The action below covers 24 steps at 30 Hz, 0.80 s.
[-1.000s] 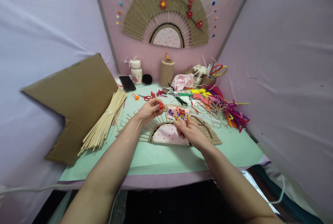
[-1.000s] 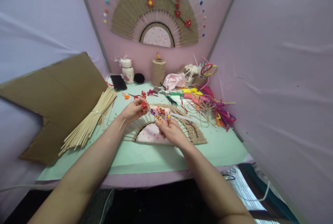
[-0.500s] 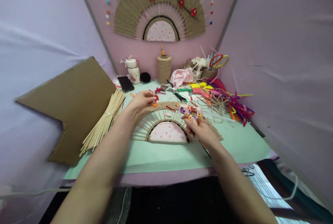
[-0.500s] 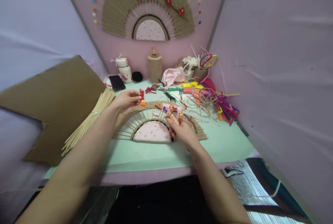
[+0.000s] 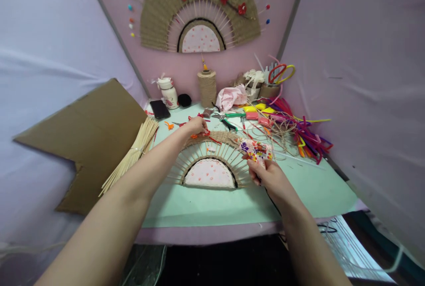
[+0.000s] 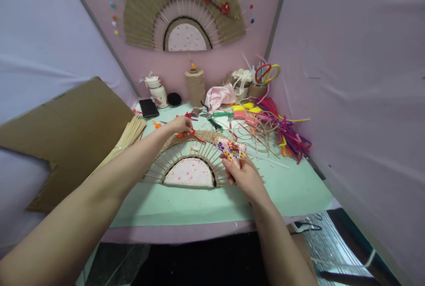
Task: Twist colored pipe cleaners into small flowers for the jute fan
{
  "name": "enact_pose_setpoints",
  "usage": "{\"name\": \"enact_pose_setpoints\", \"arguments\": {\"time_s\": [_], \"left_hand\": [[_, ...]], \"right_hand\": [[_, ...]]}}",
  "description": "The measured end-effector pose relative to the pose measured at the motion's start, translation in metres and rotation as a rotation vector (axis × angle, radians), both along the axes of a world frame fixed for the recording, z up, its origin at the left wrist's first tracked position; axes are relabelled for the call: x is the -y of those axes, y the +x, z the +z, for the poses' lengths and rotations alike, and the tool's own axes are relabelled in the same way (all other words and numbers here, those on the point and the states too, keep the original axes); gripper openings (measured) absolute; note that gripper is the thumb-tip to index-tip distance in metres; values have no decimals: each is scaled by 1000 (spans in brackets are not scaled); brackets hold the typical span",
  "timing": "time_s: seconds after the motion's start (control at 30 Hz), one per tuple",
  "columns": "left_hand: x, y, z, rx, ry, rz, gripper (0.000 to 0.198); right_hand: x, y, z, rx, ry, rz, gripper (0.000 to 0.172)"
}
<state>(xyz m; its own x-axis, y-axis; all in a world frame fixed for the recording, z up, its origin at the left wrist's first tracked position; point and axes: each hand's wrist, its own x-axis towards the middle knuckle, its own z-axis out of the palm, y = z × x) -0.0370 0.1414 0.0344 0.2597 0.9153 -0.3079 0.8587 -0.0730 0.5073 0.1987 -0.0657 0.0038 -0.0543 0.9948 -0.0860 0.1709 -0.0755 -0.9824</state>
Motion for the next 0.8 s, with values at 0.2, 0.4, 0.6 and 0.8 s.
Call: {"name": "enact_pose_setpoints", "arguments": {"time_s": [0.2, 0.4, 0.6, 0.8], "left_hand": [[-7, 4, -9, -55, 18, -27, 7], [-10, 6, -13, -140, 49, -58, 13], [-11, 5, -14, -243, 76, -88, 18], [-6, 11, -9, -336, 180, -163, 22]], "right_hand": [[2, 2, 6, -5, -29, -21, 43], [2, 3, 6, -3, -45, -49, 42], [1, 3, 6, 7, -43, -41, 44], [2, 2, 7, 8, -39, -40, 43]]}}
